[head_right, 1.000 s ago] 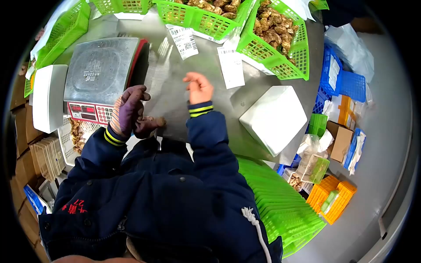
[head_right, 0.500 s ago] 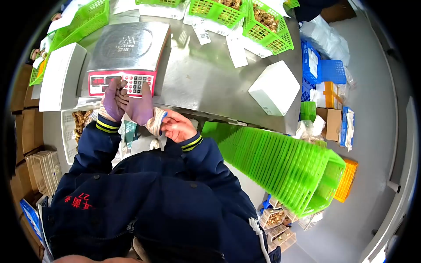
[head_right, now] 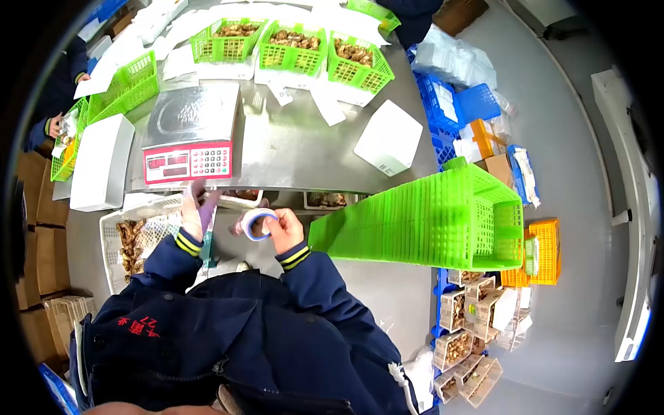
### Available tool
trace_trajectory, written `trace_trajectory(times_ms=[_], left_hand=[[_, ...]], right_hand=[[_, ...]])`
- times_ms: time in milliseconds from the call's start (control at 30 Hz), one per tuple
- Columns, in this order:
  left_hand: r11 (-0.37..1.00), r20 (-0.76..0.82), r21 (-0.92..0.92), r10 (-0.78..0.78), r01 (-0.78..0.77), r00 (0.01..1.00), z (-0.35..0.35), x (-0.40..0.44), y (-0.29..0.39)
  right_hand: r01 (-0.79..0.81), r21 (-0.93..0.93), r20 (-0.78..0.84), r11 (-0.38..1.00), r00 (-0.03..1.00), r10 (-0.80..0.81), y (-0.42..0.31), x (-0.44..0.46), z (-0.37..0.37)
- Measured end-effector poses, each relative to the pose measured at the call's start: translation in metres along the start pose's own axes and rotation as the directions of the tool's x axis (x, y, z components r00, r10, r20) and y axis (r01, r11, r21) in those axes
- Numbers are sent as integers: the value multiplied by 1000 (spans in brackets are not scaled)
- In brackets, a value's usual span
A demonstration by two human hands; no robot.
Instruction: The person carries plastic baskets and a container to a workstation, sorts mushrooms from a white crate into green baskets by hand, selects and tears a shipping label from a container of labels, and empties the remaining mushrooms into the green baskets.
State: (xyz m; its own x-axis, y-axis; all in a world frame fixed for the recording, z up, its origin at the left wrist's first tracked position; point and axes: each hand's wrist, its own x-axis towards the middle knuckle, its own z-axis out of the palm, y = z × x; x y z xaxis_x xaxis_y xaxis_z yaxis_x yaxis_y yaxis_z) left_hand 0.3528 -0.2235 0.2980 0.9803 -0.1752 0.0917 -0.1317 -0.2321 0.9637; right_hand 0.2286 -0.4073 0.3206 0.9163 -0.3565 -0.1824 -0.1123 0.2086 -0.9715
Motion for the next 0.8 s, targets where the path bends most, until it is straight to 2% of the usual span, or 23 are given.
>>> trace_trajectory(times_ms=[33, 67, 100, 167, 233, 267, 300, 333, 367, 433, 467, 500, 567, 600, 633, 667, 700, 733, 767, 800], left_hand=[[987, 162, -127, -76, 97, 984, 1, -12, 16], [955, 412, -187, -138, 232, 901, 6, -23, 22], [905, 637, -205, -166, 373, 753, 11, -34, 34], [995, 787, 77, -99, 63, 609, 24, -56, 70], [964, 829, 95, -215, 250, 516, 46, -72, 77], [923, 825, 44, -249, 382, 507, 56, -80, 77], [939, 801, 45, -239, 342, 549, 63, -85, 77], [925, 789, 63, -276, 373, 549, 69, -88, 76], [911, 776, 82, -313, 404, 547, 74, -89, 77], [864, 704, 94, -409, 495, 581, 88, -100, 65], [831, 684, 20, -417, 556, 598, 90, -105, 69], [790, 660, -59, -428, 610, 618, 91, -112, 74], [718, 697, -282, -303, 636, 650, 86, -126, 94], [710, 693, -328, -268, 623, 670, 89, -139, 98], [733, 723, -313, -228, 604, 652, 88, -154, 104], [733, 773, -260, -232, 628, 590, 89, -167, 96], [898, 729, -293, -13, 329, 685, 98, -182, 78], [877, 749, -294, -37, 381, 662, 96, -193, 75], [878, 806, -282, -3, 388, 592, 83, -190, 87], [909, 805, -221, -36, 354, 593, 82, -198, 74]], right_hand=[[4, -67, -11, 998, 1000, -5, -10, -8, 0], [12, -38, 29, 999, 1000, -11, -10, -15, -3], [-17, -19, 78, 1000, 997, 18, -5, -20, -9], [106, -82, 113, 991, 989, -96, 7, -31, -21], [155, -153, 75, 976, 987, -145, 2, -47, -37], [155, -134, 48, 979, 987, -150, -5, -54, -45], [155, -116, 17, 981, 988, -154, -13, -63, -56], [149, -93, 46, 984, 988, -145, -22, -73, -68], [174, -300, 29, 938, 985, -173, -28, -82, -78], [312, -507, 136, 803, 950, -282, -35, -98, -87], [523, -538, 246, 661, 847, -470, -37, -98, -85], [552, -663, 394, 505, 832, -391, -33, -104, -93], [407, -899, 412, 162, 911, -6, -3, -110, -102], [436, -883, 445, 171, 896, 12, 1, -112, -102], [355, -690, 498, 631, 866, 56, 4, -110, -101], [135, -346, 575, 929, 813, 96, 8, -103, -94], [-201, 38, 664, 979, 737, 126, 12, -97, -83], [-560, 341, 752, 755, 645, 138, 18, -90, -66], [-819, 479, 832, 317, 539, 135, 24, -79, -47], [-765, 336, 839, 549, 508, 195, 6, -85, -41]])
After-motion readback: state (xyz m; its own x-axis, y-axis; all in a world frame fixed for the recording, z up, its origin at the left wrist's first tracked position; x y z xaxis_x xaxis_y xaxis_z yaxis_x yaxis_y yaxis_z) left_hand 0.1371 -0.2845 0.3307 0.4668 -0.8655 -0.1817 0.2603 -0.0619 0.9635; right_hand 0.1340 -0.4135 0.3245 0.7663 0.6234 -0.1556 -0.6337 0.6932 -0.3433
